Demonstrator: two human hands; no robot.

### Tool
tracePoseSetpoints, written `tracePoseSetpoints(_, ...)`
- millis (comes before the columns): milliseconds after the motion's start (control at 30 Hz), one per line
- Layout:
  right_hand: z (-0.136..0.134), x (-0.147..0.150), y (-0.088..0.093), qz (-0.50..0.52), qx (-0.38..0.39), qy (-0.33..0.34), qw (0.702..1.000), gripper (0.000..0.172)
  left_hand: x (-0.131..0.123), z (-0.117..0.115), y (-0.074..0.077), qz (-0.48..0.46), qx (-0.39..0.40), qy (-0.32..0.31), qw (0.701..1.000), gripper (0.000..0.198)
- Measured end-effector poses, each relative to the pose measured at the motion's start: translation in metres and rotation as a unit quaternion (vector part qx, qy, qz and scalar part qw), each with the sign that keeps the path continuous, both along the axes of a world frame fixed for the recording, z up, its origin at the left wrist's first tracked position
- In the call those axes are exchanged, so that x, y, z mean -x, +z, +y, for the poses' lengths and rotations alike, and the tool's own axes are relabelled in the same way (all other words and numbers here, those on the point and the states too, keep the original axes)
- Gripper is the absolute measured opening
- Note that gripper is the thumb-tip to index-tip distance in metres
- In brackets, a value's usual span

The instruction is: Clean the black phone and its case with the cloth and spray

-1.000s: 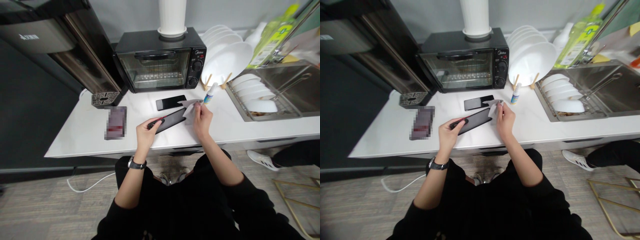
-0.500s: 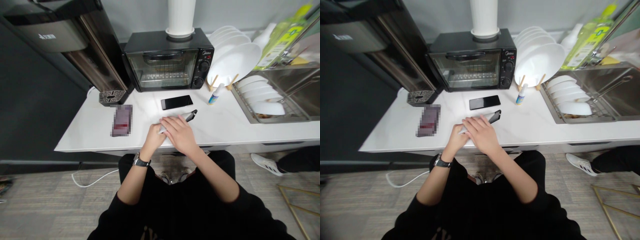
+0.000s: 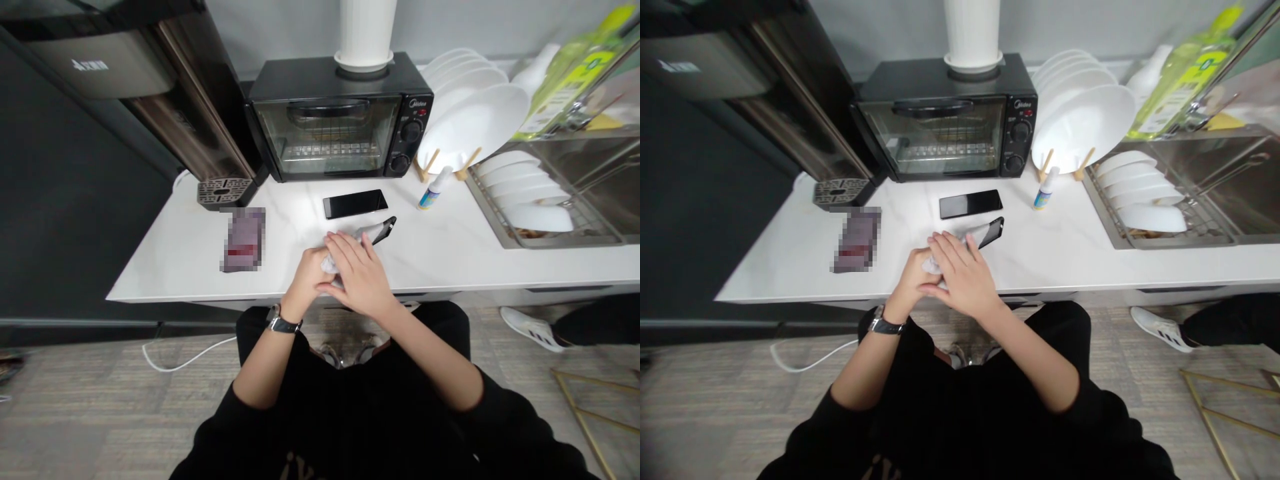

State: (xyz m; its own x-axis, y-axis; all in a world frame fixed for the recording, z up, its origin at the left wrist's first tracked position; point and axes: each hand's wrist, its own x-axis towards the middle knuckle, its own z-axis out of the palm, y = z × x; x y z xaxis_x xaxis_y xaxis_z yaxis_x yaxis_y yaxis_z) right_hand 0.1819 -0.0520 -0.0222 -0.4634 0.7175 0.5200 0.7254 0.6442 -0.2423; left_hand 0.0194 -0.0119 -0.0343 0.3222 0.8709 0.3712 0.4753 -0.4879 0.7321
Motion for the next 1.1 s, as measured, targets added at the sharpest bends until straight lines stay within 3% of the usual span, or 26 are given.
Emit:
tracePoseSetpoints(67, 0.016, -0.027, 0.001, 0.0, -0.002, -0.031, 1.0, 0.078, -0.002, -0.004, 0.004, 0.004, -0.011, -0.009, 1.0, 0.017)
tracePoseSetpoints(133, 0.031, -0.049, 0.002, 0.034, -0.007, -0.108, 0.994, 0.077, -0.005, -0.007, 0.007, 0.001, -0.018, -0.018, 1.0, 0.022)
tracePoseSetpoints(200, 0.033, -0.051, 0.002, 0.06, -0.009, -0.145, 0.988, 0.079, -0.007, -0.007, 0.007, -0.006, -0.016, -0.025, 1.0, 0.027)
tracePoseSetpoints(267, 0.021, -0.034, 0.003, 0.058, 0.001, -0.103, 0.993, 0.084, -0.004, -0.004, 0.002, -0.004, -0.013, -0.027, 1.0, 0.021)
tracePoseSetpoints(367, -0.003, -0.001, 0.005, 0.014, 0.027, 0.013, 0.999, 0.091, 0.001, 0.001, -0.006, 0.002, -0.014, -0.018, 1.0, 0.01)
tracePoseSetpoints(433, -0.008, 0.003, 0.008, -0.016, 0.031, 0.049, 0.998, 0.09, 0.003, 0.001, -0.007, 0.003, -0.014, -0.016, 1.0, 0.007)
tracePoseSetpoints(500, -0.001, -0.01, 0.009, -0.024, 0.024, 0.037, 0.999, 0.087, 0.002, -0.001, -0.004, 0.002, -0.014, -0.017, 1.0, 0.009)
tracePoseSetpoints(633, 0.017, -0.045, 0.012, 0.008, 0.009, -0.051, 0.999, 0.087, -0.006, -0.006, 0.005, -0.001, -0.027, -0.015, 1.0, 0.019)
tracePoseSetpoints(700, 0.017, -0.049, 0.018, 0.004, 0.017, -0.023, 1.0, 0.085, -0.008, -0.007, 0.007, 0.006, -0.032, -0.01, 0.999, 0.019)
tracePoseSetpoints(800, 0.019, -0.045, 0.032, 0.007, 0.045, 0.051, 0.998, 0.067, -0.008, -0.006, 0.009, 0.028, -0.044, -0.01, 0.999, 0.018)
tracePoseSetpoints(867, 0.03, -0.041, 0.042, 0.052, 0.048, 0.014, 0.997, 0.058, -0.006, -0.006, 0.009, 0.032, -0.05, -0.016, 0.998, 0.019)
tracePoseSetpoints(933, 0.046, -0.037, 0.048, 0.089, 0.036, -0.071, 0.993, 0.055, -0.006, -0.006, 0.008, 0.026, -0.05, -0.02, 0.998, 0.019)
tracePoseSetpoints(1000, 0.059, -0.025, 0.049, 0.077, 0.026, -0.125, 0.989, 0.053, -0.005, -0.004, 0.003, 0.018, -0.041, -0.016, 0.999, 0.019)
tracePoseSetpoints(1100, 0.058, 0.005, 0.046, 0.007, 0.028, -0.095, 0.995, 0.049, -0.005, 0.003, -0.015, 0.002, -0.02, 0.003, 1.0, 0.019)
